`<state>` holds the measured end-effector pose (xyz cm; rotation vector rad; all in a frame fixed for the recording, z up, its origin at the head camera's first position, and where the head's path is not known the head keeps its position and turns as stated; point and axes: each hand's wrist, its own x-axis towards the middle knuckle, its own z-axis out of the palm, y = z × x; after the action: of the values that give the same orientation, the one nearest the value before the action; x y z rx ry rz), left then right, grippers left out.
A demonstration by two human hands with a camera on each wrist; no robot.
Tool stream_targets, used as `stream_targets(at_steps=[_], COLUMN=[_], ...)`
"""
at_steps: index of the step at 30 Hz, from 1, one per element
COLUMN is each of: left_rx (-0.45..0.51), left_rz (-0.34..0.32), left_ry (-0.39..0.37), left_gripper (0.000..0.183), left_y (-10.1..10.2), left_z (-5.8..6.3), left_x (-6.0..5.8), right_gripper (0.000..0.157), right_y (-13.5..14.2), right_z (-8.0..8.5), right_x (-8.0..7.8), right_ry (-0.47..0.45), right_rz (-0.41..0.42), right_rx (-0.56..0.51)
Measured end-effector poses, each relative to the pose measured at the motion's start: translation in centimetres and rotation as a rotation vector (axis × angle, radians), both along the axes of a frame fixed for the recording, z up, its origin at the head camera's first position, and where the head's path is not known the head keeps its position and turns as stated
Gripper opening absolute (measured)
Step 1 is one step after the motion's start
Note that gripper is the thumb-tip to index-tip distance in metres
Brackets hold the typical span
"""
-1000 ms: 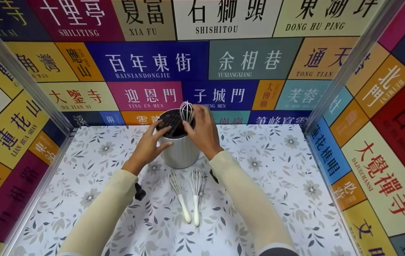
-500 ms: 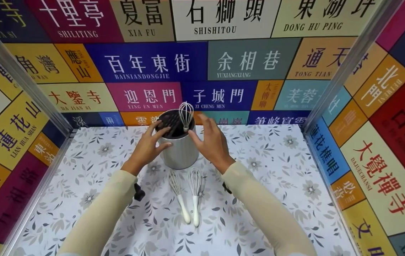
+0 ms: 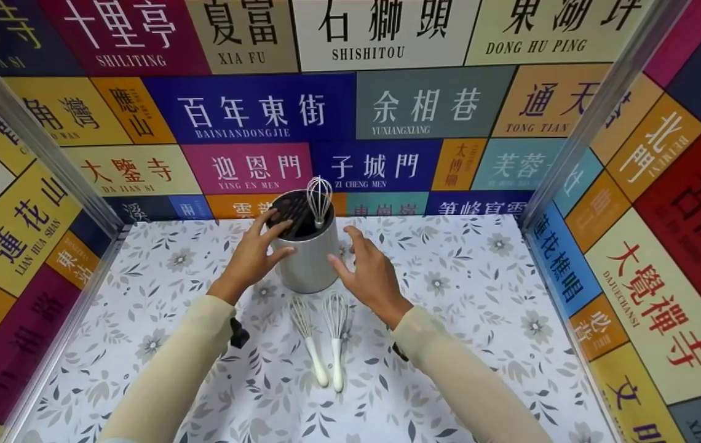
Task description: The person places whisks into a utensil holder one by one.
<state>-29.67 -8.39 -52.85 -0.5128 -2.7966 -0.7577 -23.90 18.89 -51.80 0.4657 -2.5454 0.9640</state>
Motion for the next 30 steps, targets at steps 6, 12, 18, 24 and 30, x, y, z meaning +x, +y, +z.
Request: stream_targets(at_steps=[6,12,18,24,30], left_rx=[0.006,0.0,-0.007,-0.002,-0.001], left_rz=[0.004,0.007,0.003,0.003,-0.001], left_ry=[-0.014,-0.013,-0.005,-0.016,-0.03], left_gripper=[0.063,0.062,0.062,0.062,0.062], left_y=[-0.1,0.0,-0.1,-0.1,-0.1], left_z=[0.0,0.1,0.1,0.1,0.0], left_x=[0.1,0.1,0.0,0.0,0.0], right_gripper=[0.066,0.067,0.068,0.072,0.074], right_y=[-0.1,-0.3,-0.6,-0.8,-1.0], right_z=[-2.3,-4.7,-6.7,-8.5,-9.6], right_x=[1.3,2.7,3.6,4.4,5.1], right_ry=[-0.069,-0.147,-0.228,-0.275,-0.302], right_rz=[0.014,0.032,0.063,0.054,0.055], right_rx=[0.024,0.062,0.09,0.125,0.138])
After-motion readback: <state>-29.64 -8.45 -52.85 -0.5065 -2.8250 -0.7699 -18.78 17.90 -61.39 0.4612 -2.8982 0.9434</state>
